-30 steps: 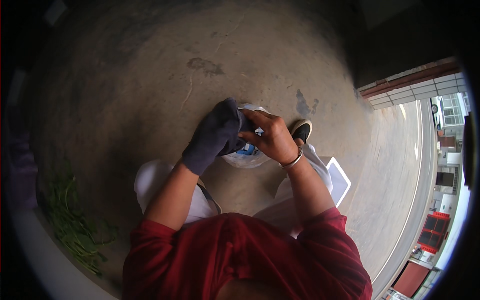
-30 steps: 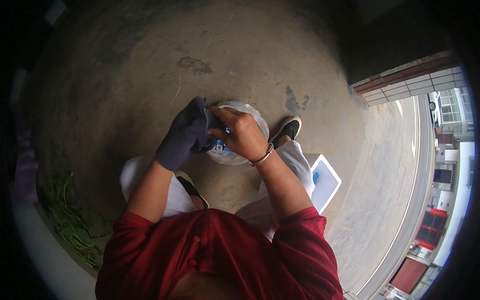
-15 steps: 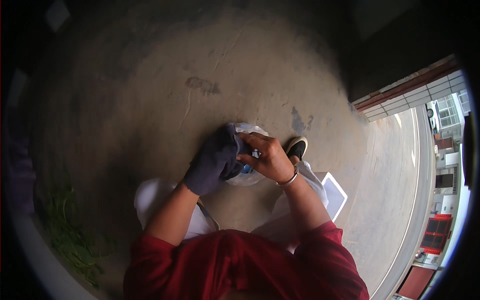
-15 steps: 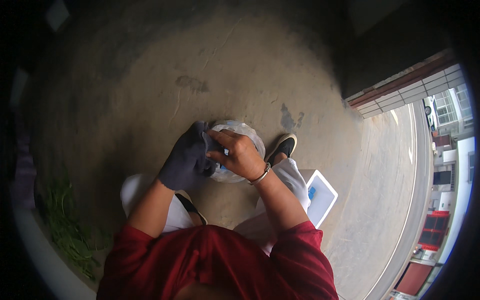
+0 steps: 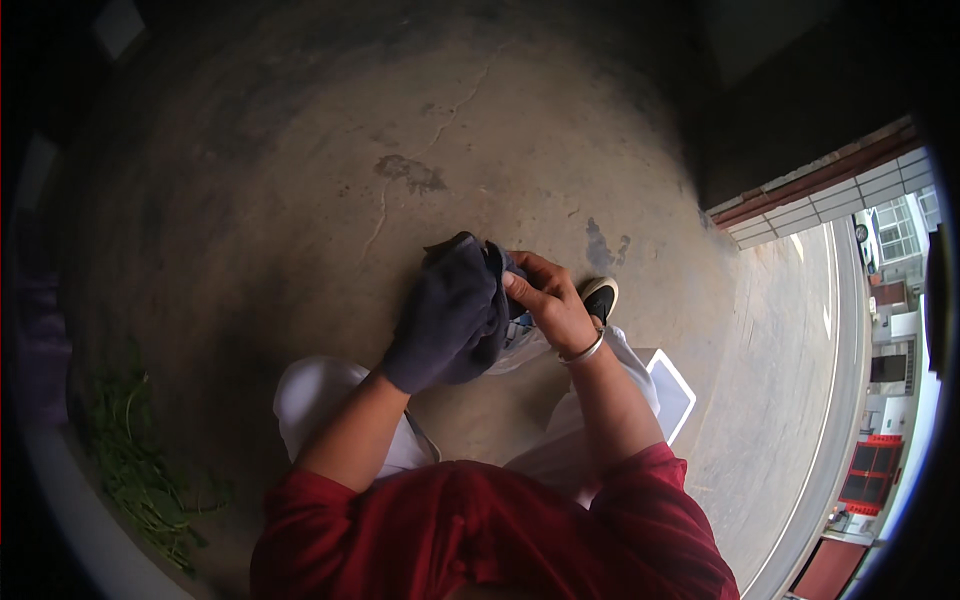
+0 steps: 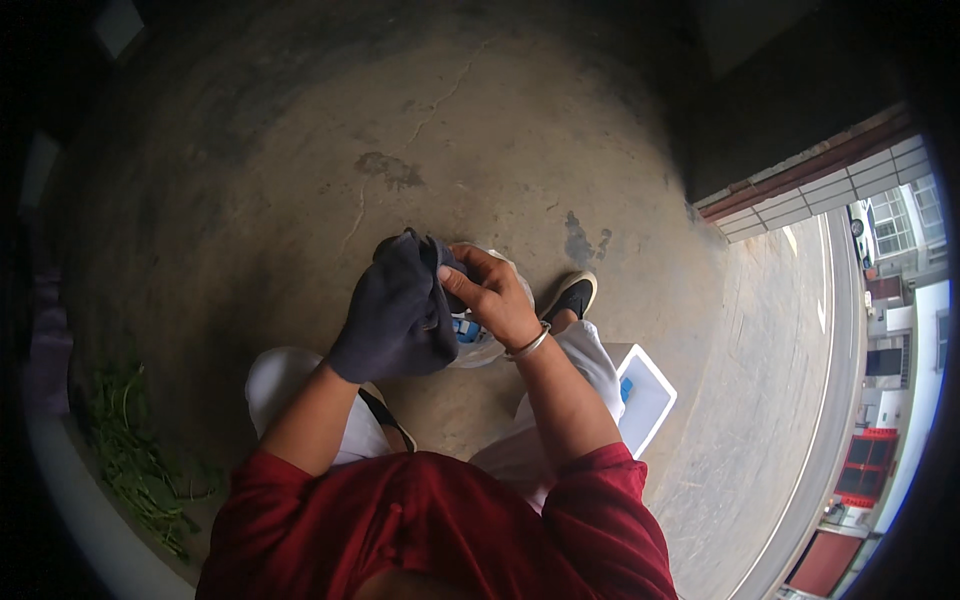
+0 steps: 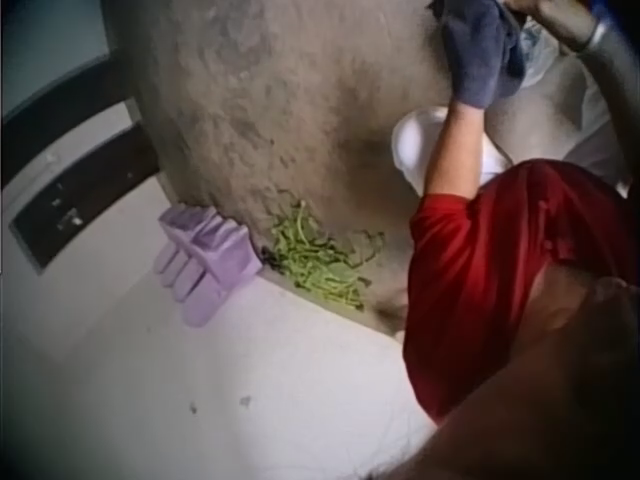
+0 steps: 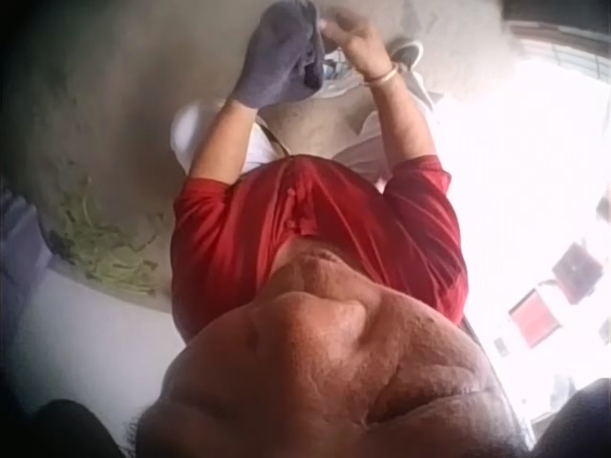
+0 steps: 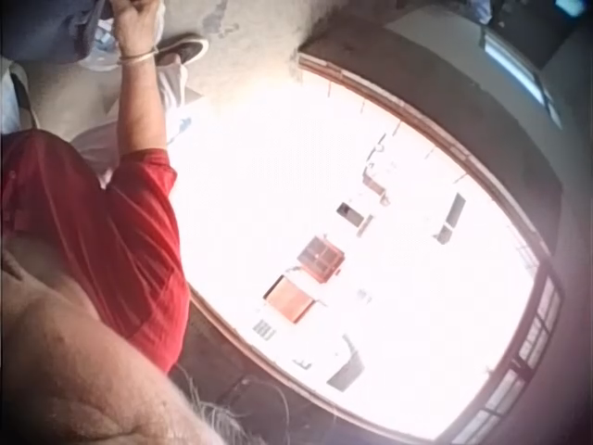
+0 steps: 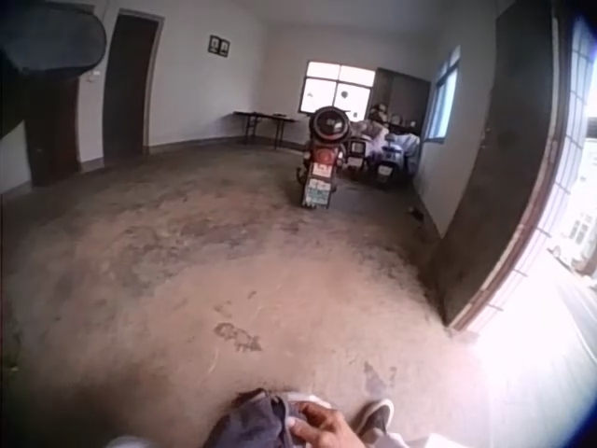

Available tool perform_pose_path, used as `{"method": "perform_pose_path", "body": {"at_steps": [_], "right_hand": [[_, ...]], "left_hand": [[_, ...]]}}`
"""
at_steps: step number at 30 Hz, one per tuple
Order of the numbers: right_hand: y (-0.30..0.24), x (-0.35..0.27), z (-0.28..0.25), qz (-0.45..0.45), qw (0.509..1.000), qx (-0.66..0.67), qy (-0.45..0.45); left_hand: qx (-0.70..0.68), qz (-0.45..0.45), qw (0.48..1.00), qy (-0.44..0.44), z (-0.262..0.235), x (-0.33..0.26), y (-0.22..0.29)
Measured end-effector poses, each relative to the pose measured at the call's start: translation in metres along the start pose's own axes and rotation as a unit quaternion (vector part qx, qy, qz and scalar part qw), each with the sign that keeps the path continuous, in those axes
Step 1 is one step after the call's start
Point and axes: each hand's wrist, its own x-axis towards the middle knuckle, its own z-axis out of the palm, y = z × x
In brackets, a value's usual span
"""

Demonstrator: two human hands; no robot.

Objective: Sorting small packaged items from one container into another.

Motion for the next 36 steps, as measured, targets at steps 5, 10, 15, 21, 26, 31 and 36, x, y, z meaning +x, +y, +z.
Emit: {"method": "perform_pose_path", "body": {"at_steps": [5,10,15,21,26,31,36], "right_hand": [[0.013,0.002,0.001,0.051,0.998,-0.023,0.005],[0.030,0.004,-0.004,0.002,0.992,-0.125,0.014],[0.038,0.001,0.002,-0.045,0.977,-0.202,0.043],[0.018,0.002,0.005,-0.032,0.997,-0.026,0.070],[0.012,-0.002,0.011,-0.145,0.956,-0.253,0.040],[0.016,0.000,0.006,-0.068,0.983,-0.168,0.036],[0.011,0.000,0.012,-0.024,0.999,0.033,0.036]], "left_hand": [[0.289,0.053,0.954,-0.067,-0.003,0.002,0.010],[0.372,0.160,0.912,-0.071,-0.003,-0.005,0.004],[0.276,0.099,0.956,0.013,-0.002,-0.009,-0.004],[0.221,-0.057,0.970,-0.079,-0.012,0.001,0.001],[0.196,-0.014,0.976,-0.089,-0.005,-0.002,-0.003],[0.216,-0.116,0.966,-0.079,0.004,-0.006,-0.003],[0.239,-0.010,0.971,-0.021,-0.004,-0.009,-0.002]]}}
